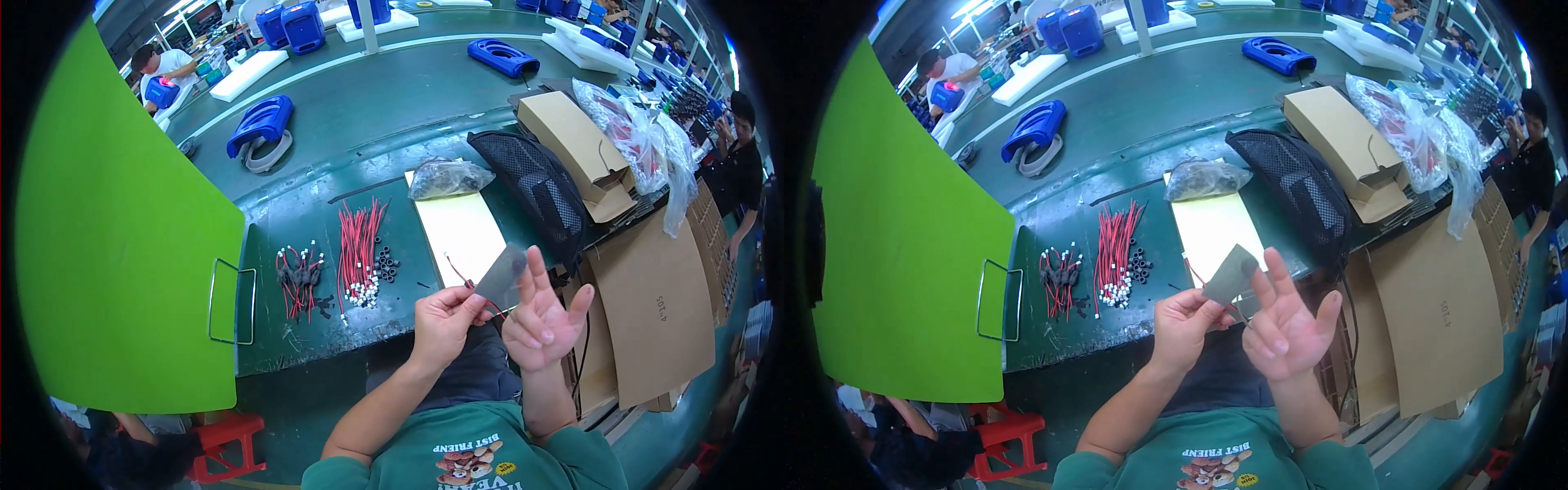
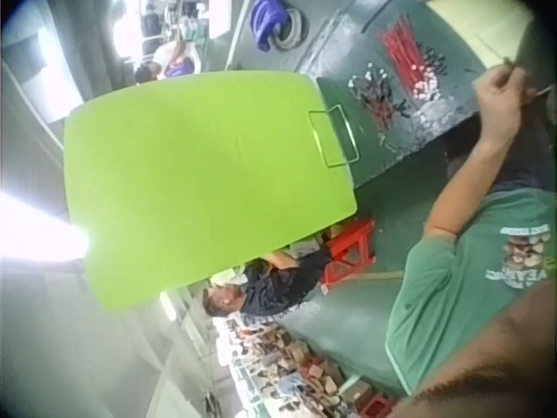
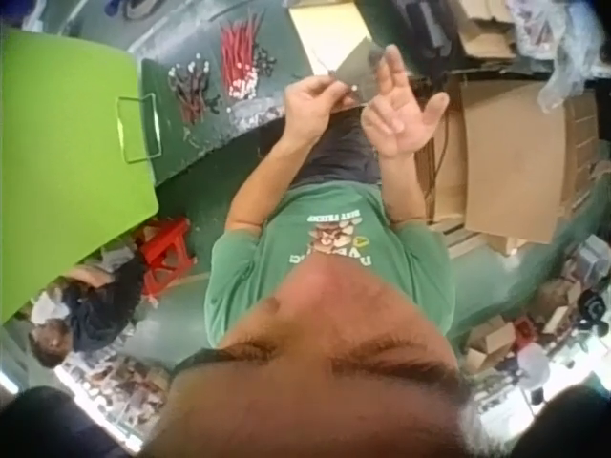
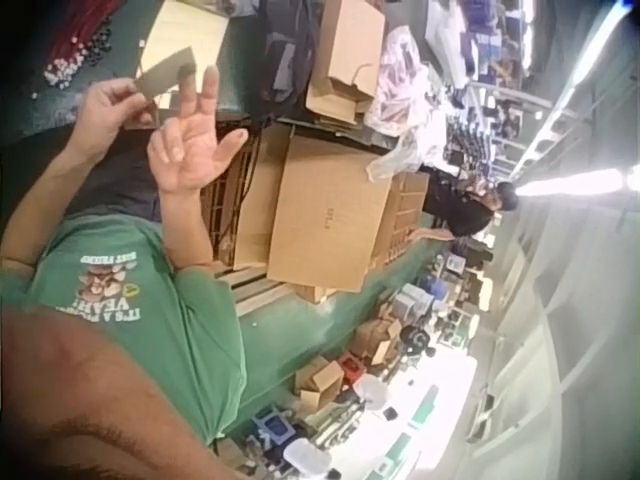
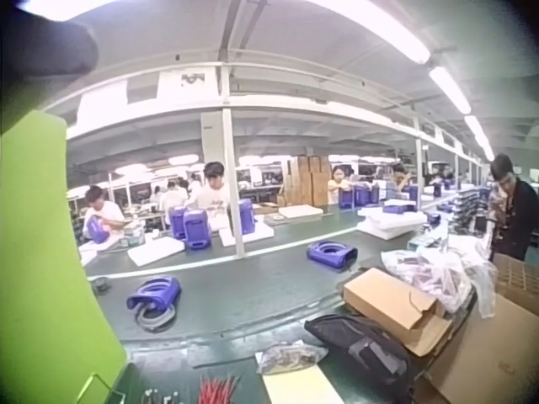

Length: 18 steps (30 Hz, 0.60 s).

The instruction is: The person assembles wire harnesses by hand, inserting individual wires into plastic connector housings at an industrial assembly line station.

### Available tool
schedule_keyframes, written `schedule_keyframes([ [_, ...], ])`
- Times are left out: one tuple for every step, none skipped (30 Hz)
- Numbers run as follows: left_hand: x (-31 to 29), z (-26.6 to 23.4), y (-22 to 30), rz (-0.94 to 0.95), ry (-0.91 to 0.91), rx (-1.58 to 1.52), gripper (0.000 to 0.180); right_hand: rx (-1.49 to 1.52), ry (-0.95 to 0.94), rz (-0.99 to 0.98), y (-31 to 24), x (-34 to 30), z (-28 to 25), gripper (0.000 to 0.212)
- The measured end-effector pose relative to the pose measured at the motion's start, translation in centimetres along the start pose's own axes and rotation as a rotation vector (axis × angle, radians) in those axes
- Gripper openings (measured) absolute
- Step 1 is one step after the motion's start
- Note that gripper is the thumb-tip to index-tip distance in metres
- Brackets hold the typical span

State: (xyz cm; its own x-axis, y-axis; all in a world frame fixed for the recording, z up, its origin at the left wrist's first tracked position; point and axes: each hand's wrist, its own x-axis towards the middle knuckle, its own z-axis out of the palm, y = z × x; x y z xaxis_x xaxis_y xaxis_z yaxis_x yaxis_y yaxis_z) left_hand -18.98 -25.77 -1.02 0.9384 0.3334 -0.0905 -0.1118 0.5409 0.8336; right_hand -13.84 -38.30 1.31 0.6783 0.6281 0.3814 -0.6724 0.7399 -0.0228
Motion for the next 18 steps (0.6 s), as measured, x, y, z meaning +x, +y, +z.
schedule_keyframes([
  [-0.1,0.1,0.1,0.003,0.002,0.001,0.011,0.002,-0.001,0.003,0.3,0.0,-0.1,0.081],
  [-0.2,0.3,0.3,0.01,0.005,0.01,0.011,0.024,0.033,-0.002,0.6,0.0,-0.2,0.081],
  [-0.3,0.4,0.5,0.018,0.008,0.019,0.011,0.046,0.067,-0.007,0.7,-0.1,-0.2,0.081],
  [-0.3,0.4,0.5,0.021,0.009,0.02,0.011,-0.025,0.116,-0.001,0.9,-0.1,-0.1,0.078],
  [-0.4,0.3,0.6,0.044,0.001,0.059,0.011,-0.024,0.114,0.0,1.0,-0.1,0.0,0.078],
  [-0.4,0.3,0.6,0.066,-0.007,0.097,0.011,-0.032,0.125,0.019,1.1,-0.1,0.0,0.079],
  [-0.4,0.2,0.5,0.066,-0.007,0.097,0.011,-0.04,0.139,0.037,1.2,-0.2,0.0,0.079],
  [-0.4,0.0,0.4,0.086,-0.013,0.107,0.011,-0.04,0.138,0.038,1.3,-0.3,0.1,0.079],
  [-0.4,-0.1,0.4,0.106,-0.02,0.117,0.012,-0.037,0.146,0.038,1.5,-0.4,0.1,0.079],
  [-0.4,-0.1,0.4,0.108,-0.021,0.116,0.012,-0.035,0.152,0.039,1.5,-0.3,0.1,0.079],
  [-0.5,-0.3,0.6,0.069,-0.027,0.106,0.011,-0.037,0.149,0.04,1.3,-0.2,0.1,0.079],
  [-0.5,-0.4,0.7,0.031,-0.033,0.096,0.011,-0.037,0.105,0.064,0.9,-0.1,0.2,0.078],
  [-0.6,-0.7,1.0,0.029,-0.034,0.096,0.011,-0.036,0.064,0.087,0.7,-0.1,0.3,0.078],
  [-0.7,-0.9,1.5,-0.009,-0.046,0.137,0.012,-0.037,0.065,0.087,0.7,0.0,0.4,0.078],
  [-0.8,-0.9,1.7,-0.048,-0.057,0.178,0.012,-0.028,0.056,0.095,0.7,0.1,0.6,0.078],
  [-0.8,-0.9,1.8,-0.046,-0.057,0.177,0.012,-0.02,0.045,0.106,0.7,0.2,0.8,0.078],
  [-0.9,-0.8,1.8,-0.003,-0.047,0.124,0.012,-0.021,0.044,0.109,0.9,0.1,0.9,0.078],
  [-1.0,-0.7,1.8,0.04,-0.038,0.071,0.012,0.05,0.076,0.082,1.3,-0.1,1.0,0.08],
])
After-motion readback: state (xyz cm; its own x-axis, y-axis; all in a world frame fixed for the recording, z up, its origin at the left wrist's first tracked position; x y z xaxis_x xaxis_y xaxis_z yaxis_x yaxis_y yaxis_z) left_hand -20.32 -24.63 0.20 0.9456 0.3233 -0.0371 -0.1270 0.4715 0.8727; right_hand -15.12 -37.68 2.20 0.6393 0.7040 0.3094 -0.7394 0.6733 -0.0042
